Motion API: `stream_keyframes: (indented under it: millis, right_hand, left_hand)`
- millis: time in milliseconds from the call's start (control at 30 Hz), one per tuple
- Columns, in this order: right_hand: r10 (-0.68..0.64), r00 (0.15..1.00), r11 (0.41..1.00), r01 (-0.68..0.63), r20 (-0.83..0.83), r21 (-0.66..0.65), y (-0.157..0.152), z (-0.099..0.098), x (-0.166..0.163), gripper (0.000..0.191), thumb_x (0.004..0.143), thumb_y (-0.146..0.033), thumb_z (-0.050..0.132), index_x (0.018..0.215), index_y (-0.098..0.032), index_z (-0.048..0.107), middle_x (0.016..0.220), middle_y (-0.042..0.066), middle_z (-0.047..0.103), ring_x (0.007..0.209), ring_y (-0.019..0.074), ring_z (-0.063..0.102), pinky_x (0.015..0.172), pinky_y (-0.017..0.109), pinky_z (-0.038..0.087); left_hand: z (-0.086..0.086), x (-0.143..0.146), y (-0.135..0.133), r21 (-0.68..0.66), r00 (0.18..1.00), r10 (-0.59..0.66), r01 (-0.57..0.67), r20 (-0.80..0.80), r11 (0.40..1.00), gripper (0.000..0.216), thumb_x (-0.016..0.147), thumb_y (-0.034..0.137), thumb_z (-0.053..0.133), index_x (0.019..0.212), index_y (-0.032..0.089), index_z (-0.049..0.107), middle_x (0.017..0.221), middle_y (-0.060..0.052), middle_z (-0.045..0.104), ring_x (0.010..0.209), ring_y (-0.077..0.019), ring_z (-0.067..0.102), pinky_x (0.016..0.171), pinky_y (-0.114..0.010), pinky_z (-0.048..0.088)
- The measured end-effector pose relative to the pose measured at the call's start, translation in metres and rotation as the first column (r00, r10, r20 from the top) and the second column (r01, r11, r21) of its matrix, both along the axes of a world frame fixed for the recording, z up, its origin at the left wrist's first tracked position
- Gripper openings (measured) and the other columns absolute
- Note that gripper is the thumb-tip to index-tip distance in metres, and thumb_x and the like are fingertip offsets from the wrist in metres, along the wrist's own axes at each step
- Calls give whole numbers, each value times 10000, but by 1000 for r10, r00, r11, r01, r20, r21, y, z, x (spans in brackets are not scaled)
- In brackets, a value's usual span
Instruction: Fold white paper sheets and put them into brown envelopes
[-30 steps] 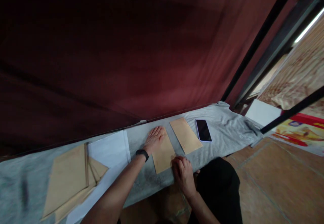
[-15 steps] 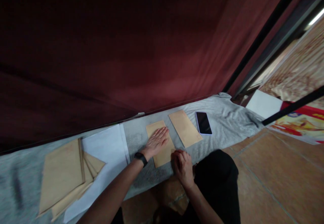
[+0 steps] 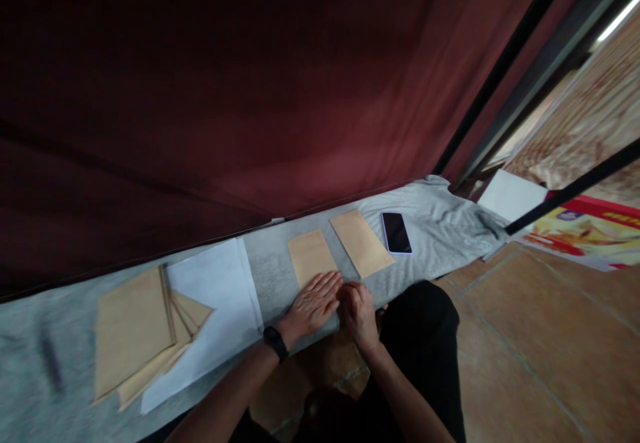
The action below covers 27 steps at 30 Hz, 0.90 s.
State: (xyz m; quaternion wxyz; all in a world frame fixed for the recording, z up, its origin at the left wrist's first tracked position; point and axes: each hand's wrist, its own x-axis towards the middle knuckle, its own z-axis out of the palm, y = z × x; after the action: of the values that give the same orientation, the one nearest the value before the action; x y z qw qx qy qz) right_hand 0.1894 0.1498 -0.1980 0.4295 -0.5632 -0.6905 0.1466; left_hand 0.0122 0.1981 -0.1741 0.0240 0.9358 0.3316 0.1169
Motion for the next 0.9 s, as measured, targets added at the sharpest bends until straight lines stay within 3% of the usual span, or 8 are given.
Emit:
stream_keyframes:
  millis: [367,633,767,900]
  right_hand:
    - [-20,999,1000,20,51,-8,-1,2,2,326,1049,-274,333,1169,-191,625,1143,116,642,1082,236,594,951,426,485]
    - [214,949,977,-214,230,-27,-10,14,-2,402,1064,-301,339,1392,-202,548,1405,86,600,1347,212,496,1151,443,363]
    - [253,897,966,-256,363,-42,-14,15,3,465,1051,-327,391,1499,-214,438,1482,74,539,1396,209,456,1194,451,317]
    - [195,888,980,-196,416,-40,-20,11,10,462,1046,-323,407,1493,-215,450,1513,67,500,1413,215,440,1207,462,297]
  left_hand:
    - [10,4,-43,-39,1000,20,-20,1,999,535,1018,401,427,1466,110,423,1531,-143,467,1465,-218,363,1219,-428,299]
    - [12,-1,-61,-127,999,36,-35,6,991,520,981,432,517,1405,133,489,1458,-157,548,1405,-254,457,1182,-464,369]
    - [8,-9,-69,-116,999,44,-47,-28,992,551,980,455,513,1436,149,462,1505,-154,496,1430,-263,419,1178,-476,370]
    - [2,-18,-77,-65,995,92,-94,-36,993,604,991,430,489,1516,160,358,1582,-133,393,1468,-252,355,1179,-455,367]
